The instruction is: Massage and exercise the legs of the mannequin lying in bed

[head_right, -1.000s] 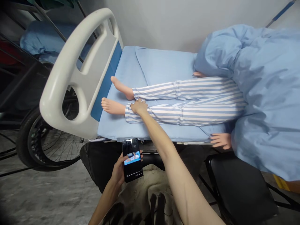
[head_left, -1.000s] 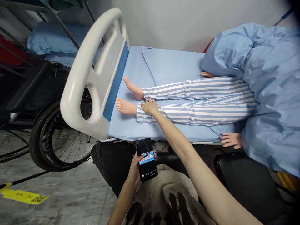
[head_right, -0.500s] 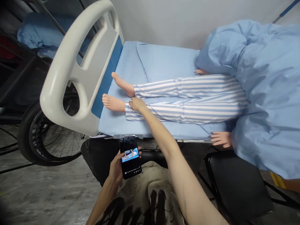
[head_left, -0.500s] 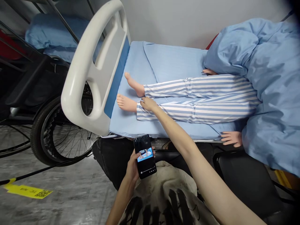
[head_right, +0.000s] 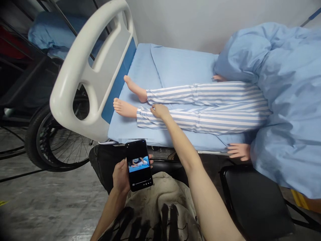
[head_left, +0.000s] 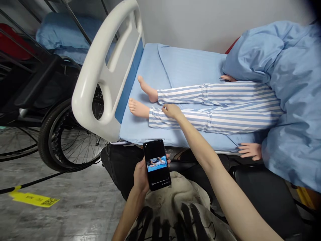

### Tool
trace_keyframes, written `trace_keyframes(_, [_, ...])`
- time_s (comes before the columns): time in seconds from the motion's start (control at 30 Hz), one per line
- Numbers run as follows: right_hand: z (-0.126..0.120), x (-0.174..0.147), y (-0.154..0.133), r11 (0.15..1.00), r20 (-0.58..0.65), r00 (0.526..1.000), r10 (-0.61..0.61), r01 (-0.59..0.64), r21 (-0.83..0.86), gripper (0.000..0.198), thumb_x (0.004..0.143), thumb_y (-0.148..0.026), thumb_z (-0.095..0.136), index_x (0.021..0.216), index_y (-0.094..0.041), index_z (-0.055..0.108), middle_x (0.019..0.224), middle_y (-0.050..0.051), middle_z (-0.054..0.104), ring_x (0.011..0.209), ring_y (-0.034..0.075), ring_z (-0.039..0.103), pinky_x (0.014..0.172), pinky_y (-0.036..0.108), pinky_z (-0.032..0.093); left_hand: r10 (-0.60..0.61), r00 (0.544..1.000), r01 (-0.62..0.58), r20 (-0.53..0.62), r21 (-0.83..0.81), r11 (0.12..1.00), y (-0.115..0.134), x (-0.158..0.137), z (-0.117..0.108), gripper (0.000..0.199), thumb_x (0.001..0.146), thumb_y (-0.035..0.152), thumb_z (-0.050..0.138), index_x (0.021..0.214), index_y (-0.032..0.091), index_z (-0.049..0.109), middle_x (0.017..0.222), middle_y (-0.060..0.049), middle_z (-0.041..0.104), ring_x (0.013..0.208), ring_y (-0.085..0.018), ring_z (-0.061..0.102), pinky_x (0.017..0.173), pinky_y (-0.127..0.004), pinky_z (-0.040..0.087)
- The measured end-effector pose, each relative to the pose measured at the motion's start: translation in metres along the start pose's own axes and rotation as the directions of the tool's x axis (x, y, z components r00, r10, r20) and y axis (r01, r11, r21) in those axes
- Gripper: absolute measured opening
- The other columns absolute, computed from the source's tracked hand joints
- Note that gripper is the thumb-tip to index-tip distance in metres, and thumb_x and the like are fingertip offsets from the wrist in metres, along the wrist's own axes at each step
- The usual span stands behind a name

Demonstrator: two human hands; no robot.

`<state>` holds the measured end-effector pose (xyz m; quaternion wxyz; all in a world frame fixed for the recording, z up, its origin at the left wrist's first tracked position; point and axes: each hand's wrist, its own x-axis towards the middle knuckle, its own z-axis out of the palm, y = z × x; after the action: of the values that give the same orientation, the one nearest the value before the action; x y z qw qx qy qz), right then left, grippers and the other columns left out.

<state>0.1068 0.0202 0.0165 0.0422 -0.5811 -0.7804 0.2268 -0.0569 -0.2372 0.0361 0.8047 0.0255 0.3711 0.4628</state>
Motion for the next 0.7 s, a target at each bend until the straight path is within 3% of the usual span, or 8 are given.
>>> trace_keyframes(0.23, [-0.002,0.021,0.001,0.997,0.07,0.997,-0.013,0.018,-0.076,0.038,0.098,-0.028,0.043,0.125,-0.012,0.065,0.128,0.016,0.065,0.115,0.028,0.061,0.098,0.034,0.045,0.029,1.0,-0.028,-0.012,0.049,0.998,-0.006,-0.003,-0.004,0.058,0.084,0.049,0.059,0.123,0.006,0.065,0.119,-0.023,0.068,0.103,-0.039,0.069,0.09,-0.053,0.054])
trace_keyframes(0.37, [0.002,0.039,-0.01,0.976,0.098,0.995,-0.024,0.045,-0.214,0.036,0.097,-0.024,0.046,0.126,-0.017,0.066,0.129,0.017,0.065,0.121,0.032,0.059,0.101,0.042,0.045,0.023,1.0,-0.022,-0.018,0.066,0.998,-0.006,-0.005,-0.005,0.062,0.077,0.051,0.065,0.122,0.008,0.064,0.118,-0.021,0.069,0.104,-0.039,0.068,0.091,-0.055,0.054])
trace_keyframes(0.47, [0.007,0.05,-0.019,0.966,0.099,0.995,0.004,0.022,-0.259,0.036,0.097,-0.022,0.045,0.123,-0.01,0.066,0.124,0.023,0.065,0.12,0.032,0.059,0.101,0.044,0.045,0.057,0.998,-0.056,-0.031,0.061,0.997,-0.006,-0.007,-0.007,0.062,0.076,0.05,0.065,0.123,0.009,0.063,0.116,-0.021,0.07,0.104,-0.04,0.068,0.091,-0.055,0.053])
trace_keyframes(0.7, [0.016,0.068,-0.025,0.982,0.002,1.0,0.012,-0.012,-0.189,0.04,0.099,-0.016,0.037,0.117,0.008,0.063,0.122,0.029,0.063,0.128,0.028,0.051,0.108,0.042,0.037,0.097,0.993,-0.092,-0.065,0.081,0.992,-0.004,-0.01,-0.01,0.069,0.074,0.038,0.069,0.137,0.017,0.051,0.114,-0.016,0.071,0.104,-0.037,0.069,0.093,-0.054,0.052])
